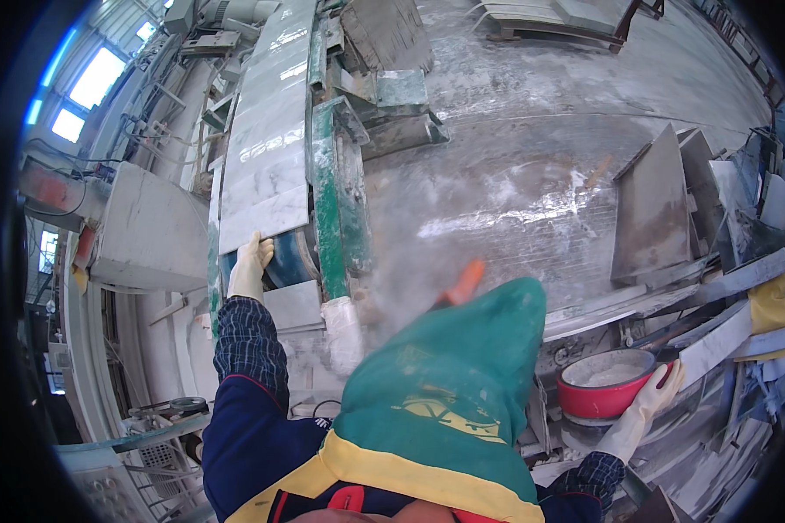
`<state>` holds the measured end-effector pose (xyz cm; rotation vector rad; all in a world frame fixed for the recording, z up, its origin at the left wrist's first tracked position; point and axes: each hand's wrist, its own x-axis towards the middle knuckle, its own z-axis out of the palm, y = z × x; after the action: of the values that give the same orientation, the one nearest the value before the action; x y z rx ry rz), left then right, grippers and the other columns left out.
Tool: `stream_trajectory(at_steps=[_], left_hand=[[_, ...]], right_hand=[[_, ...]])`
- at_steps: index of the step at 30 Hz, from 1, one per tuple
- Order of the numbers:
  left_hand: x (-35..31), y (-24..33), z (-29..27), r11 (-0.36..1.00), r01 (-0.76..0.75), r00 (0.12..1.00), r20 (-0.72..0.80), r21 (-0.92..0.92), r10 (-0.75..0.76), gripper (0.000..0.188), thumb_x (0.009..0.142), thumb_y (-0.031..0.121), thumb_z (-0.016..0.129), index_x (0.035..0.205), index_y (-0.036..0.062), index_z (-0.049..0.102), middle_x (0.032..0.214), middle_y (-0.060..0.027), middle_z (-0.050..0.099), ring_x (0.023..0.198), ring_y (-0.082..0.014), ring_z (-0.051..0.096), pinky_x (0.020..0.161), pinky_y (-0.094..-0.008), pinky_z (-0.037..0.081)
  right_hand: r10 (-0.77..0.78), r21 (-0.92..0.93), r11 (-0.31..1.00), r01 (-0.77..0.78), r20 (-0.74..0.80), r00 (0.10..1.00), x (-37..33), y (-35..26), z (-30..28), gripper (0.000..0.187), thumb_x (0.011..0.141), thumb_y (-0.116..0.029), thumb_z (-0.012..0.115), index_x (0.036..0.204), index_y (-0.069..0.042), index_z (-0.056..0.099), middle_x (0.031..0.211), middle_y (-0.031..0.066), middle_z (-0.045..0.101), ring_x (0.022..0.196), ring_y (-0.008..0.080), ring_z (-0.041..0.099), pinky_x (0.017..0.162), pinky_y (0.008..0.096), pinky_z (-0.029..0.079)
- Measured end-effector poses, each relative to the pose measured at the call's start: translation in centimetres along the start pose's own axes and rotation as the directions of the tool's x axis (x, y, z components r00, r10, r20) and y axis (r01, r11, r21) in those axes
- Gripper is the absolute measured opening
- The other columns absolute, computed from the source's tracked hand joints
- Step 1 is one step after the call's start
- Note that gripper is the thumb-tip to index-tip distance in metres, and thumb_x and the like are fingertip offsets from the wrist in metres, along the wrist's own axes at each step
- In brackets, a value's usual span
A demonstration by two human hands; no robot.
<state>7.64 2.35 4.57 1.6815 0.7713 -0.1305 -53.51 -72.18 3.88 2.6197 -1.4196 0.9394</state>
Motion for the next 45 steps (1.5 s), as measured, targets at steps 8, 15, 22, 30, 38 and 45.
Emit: stream_trajectory(at_steps=[8, 15, 22, 30, 38, 45], left_hand=[[1.8, -1.4, 1.6, 0.888, 0.014, 0.992, -0.108, -0.459, -0.072, 0.031, 0.104, 0.022, 0.056, 0.114, -0.007, 0.057, 0.103, -0.0175, 0.071, 0.084, -0.0253, 0.072, 0.076, -0.0324, 0.063], [-3.6, -2.4, 1.8, 0.905, -0.151, 0.987, -0.11, -0.398, 0.117, 0.036, 0.104, 0.027, 0.056, 0.125, -0.0016, 0.054, 0.1, -0.0158, 0.07, 0.091, -0.0239, 0.07, 0.08, -0.0323, 0.06], [-12.2, -0.6, 7.1, 0.376, -0.854, 0.454, 0.163, 0.36, 0.876, 0.035, 0.105, 0.02, 0.052, 0.134, 0.0014, 0.057, 0.109, -0.0133, 0.072, 0.098, -0.0213, 0.069, 0.089, -0.0319, 0.054], [-12.7, 0.3, 16.9, -0.039, -0.94, 0.195, 0.63, 0.338, 0.752, 0.044, 0.09, 0.014, 0.062, 0.132, 0.0021, 0.057, 0.135, -0.0217, 0.058, 0.13, -0.0454, 0.048, 0.113, -0.0499, 0.036], [-10.0, -2.1, 17.8, -0.193, -0.916, 0.037, 0.554, 0.351, 0.832, 0.045, 0.077, 0.008, 0.068, 0.121, 0.0042, 0.062, 0.126, -0.0178, 0.061, 0.12, -0.0446, 0.052, 0.105, -0.0536, 0.041], [-10.2, -2.4, 17.6, -0.156, -0.888, 0.119, 0.546, 0.432, 0.829, 0.047, 0.08, 0.012, 0.069, 0.126, 0.0056, 0.061, 0.133, -0.0174, 0.06, 0.129, -0.0443, 0.048, 0.112, -0.0531, 0.036]], right_hand=[[-0.016, -0.006, 1.0, 0.016, -0.021, 1.0, -0.6, -1.2, -0.1, 0.039, 0.098, -0.018, 0.062, 0.131, 0.002, 0.062, 0.14, 0.0264, 0.055, 0.134, 0.0407, 0.048, 0.114, 0.0469, 0.036], [-0.059, -0.21, 0.978, 0.019, -0.186, 0.981, 1.4, -0.7, -0.3, 0.042, 0.096, -0.021, 0.063, 0.128, 0.007, 0.062, 0.131, 0.0296, 0.061, 0.123, 0.0446, 0.057, 0.108, 0.0483, 0.043], [0.356, -0.489, 0.827, -0.279, 0.071, 0.932, 8.4, 0.0, -0.1, 0.057, 0.1, -0.048, 0.049, 0.138, -0.006, 0.057, 0.144, 0.0192, 0.054, 0.132, 0.0349, 0.05, 0.109, 0.0463, 0.04], [0.582, -0.593, 0.685, -0.423, 0.097, 0.807, 8.6, -1.2, 1.0, 0.064, 0.1, -0.061, 0.038, 0.153, -0.024, 0.043, 0.16, 0.0106, 0.038, 0.147, 0.0296, 0.033, 0.115, 0.0549, 0.03], [0.556, -0.596, 0.703, -0.387, 0.121, 0.823, 8.2, -1.7, 0.9, 0.064, 0.1, -0.056, 0.043, 0.153, -0.019, 0.042, 0.156, 0.0133, 0.042, 0.145, 0.032, 0.036, 0.116, 0.052, 0.03], [0.496, -0.556, 0.765, -0.324, 0.187, 0.848, 8.3, 0.1, 0.9, 0.062, 0.102, -0.052, 0.043, 0.151, -0.015, 0.043, 0.155, 0.0146, 0.042, 0.143, 0.0337, 0.037, 0.117, 0.0502, 0.028]])
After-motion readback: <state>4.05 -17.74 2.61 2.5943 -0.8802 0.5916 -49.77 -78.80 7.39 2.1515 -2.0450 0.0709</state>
